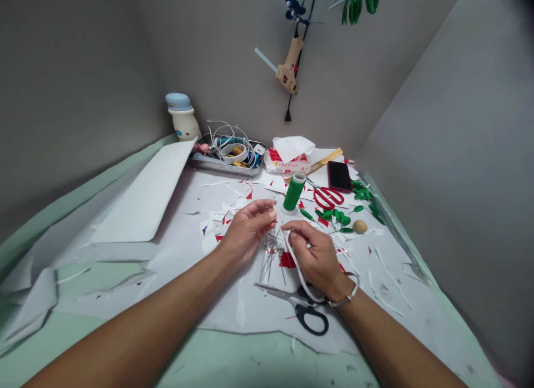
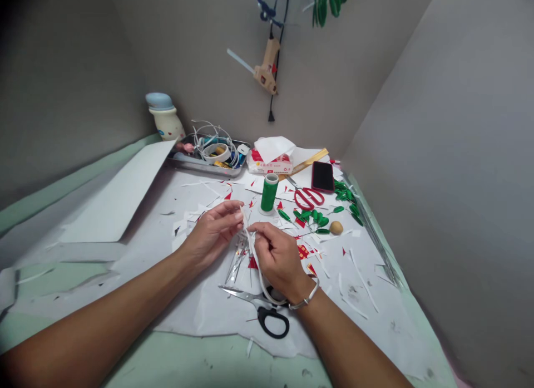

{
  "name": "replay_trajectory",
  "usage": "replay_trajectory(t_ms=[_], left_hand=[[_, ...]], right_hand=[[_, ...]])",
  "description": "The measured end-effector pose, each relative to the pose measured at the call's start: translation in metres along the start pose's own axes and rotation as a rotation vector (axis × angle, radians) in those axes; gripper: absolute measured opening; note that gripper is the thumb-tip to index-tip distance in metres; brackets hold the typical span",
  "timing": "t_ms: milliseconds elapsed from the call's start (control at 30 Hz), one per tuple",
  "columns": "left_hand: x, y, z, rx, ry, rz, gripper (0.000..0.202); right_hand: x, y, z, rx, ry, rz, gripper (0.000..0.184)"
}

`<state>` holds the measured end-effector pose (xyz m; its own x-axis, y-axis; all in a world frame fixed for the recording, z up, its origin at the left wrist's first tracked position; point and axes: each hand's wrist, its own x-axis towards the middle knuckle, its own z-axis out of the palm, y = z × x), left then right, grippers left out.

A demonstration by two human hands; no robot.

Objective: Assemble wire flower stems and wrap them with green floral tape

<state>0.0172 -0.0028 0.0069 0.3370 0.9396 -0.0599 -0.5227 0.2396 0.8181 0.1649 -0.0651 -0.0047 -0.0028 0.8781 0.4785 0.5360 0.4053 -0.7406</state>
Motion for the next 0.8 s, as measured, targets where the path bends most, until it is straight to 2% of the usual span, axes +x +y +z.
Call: replay_trajectory(t_ms=[133,267,400,800], left_hand=[[0.0,-0.0022,-0.001,0.003,-0.026,0.01,0.025],[-0.0007,-0.0025,-0.0003,0.006,-0.018,0.011,0.026],[-0.0006,-0.0023,0.0008,0.014,-0.002,-0.002,0.026],[-0.0002,-0.0042,0.0007,0.118,0.038,0.009,0.034]], right_hand=[[0.0009,-0.002,-0.0003,0.009,-0.014,-0.016,0.019],[-0.0002,-0.0033,0.0016,0.024,-0.046,0.057,0.012],[-0.0009,-0.0011,0.0051,0.064,-0.061,0.148,0.014],[0.0015,0.0062,0.0096,0.192,0.007,0.245,0.016]])
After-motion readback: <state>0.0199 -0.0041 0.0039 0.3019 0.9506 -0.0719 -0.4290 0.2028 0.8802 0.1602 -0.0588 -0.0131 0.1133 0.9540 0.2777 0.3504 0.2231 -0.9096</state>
